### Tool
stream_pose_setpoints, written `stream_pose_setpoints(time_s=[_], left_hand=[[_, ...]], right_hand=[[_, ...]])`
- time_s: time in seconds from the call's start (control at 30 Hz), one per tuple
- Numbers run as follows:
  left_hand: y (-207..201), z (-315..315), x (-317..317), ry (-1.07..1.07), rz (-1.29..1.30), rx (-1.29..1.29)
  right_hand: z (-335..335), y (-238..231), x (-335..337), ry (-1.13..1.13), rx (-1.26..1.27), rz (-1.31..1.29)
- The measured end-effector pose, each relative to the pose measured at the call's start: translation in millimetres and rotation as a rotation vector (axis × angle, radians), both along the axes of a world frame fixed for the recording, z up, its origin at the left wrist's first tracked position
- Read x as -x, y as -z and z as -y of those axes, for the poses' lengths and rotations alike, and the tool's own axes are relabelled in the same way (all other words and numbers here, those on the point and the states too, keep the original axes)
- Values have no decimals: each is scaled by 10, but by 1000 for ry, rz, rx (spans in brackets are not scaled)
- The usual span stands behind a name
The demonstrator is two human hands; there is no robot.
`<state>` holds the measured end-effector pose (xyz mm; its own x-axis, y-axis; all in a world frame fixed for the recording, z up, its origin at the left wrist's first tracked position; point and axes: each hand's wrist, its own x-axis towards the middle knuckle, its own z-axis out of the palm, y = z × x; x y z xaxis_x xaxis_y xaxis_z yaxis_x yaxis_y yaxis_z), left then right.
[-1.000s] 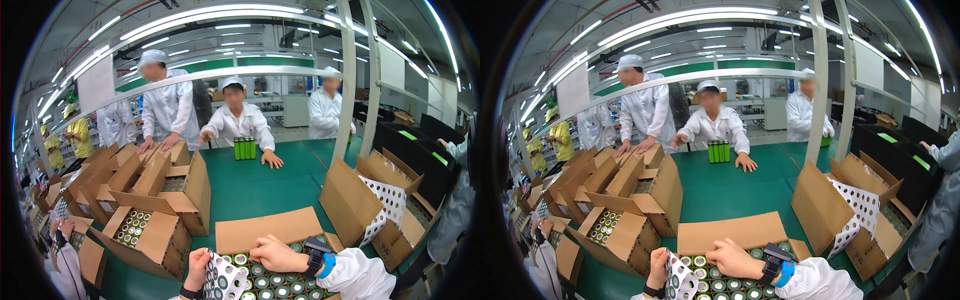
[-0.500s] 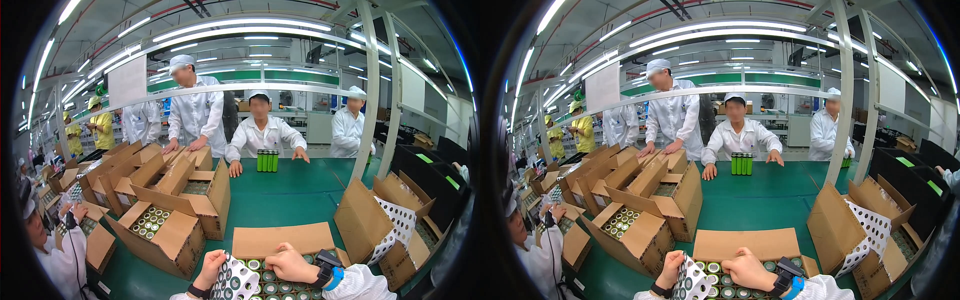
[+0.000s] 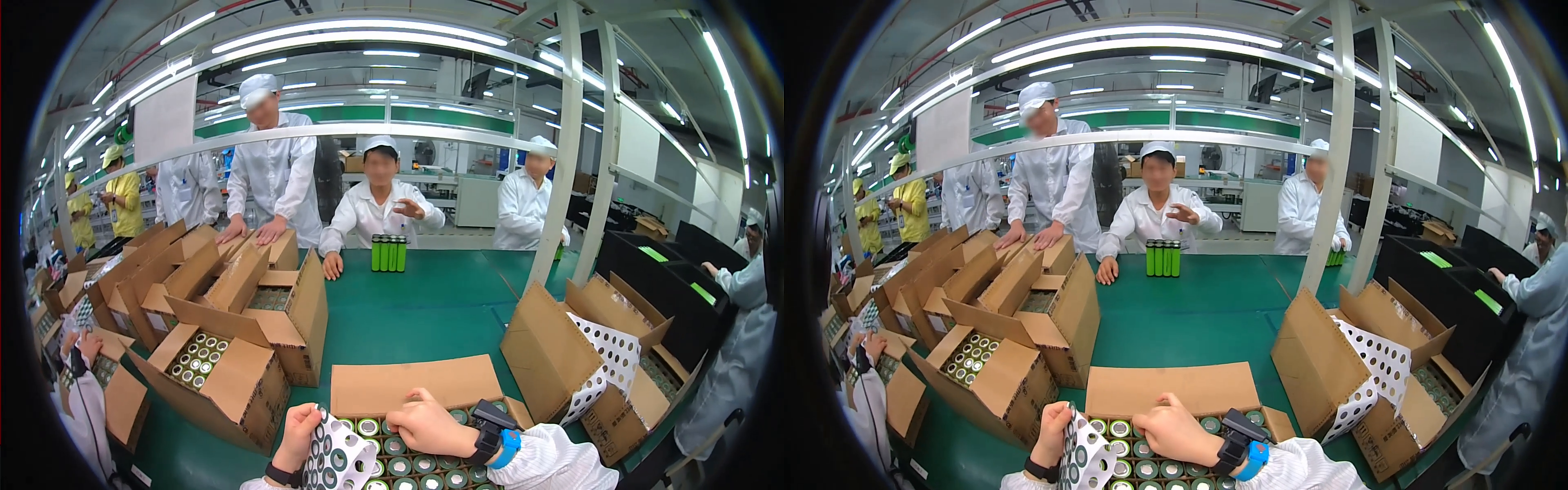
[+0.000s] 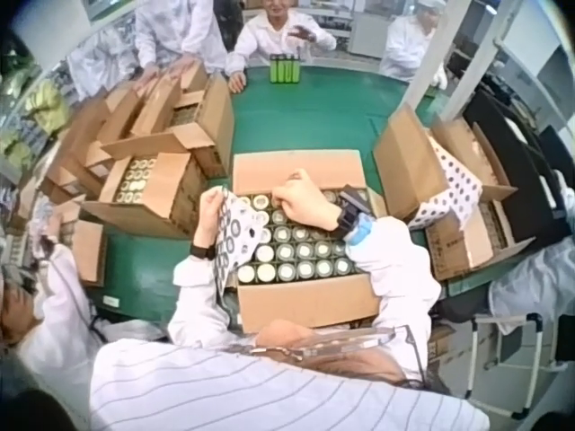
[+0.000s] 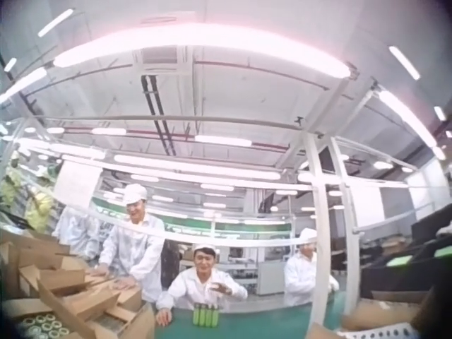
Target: The person peels circular stickers from a sheet and applies them to the tops of cylindrical batteries arranged in a cardboard box. After finishing the sheet, the person picks up a single green sticker from the table and applies it to one of the batteries.
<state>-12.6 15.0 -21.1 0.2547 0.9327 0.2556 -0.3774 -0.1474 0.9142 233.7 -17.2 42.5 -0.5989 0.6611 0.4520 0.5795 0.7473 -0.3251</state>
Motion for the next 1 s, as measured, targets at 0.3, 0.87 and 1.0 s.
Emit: stream_pose_setpoints(time_s=[0.3, 0.87, 1.0], left_hand=[[-289, 228, -224, -188, -215, 7], [-492, 348, -197, 47, -286, 142], [-378, 328, -192, 55, -404, 67]], right_hand=[[74, -95, 1, -40, 190, -120], [88, -91, 10, -219, 753, -512], [76, 3, 49, -171, 708, -575]])
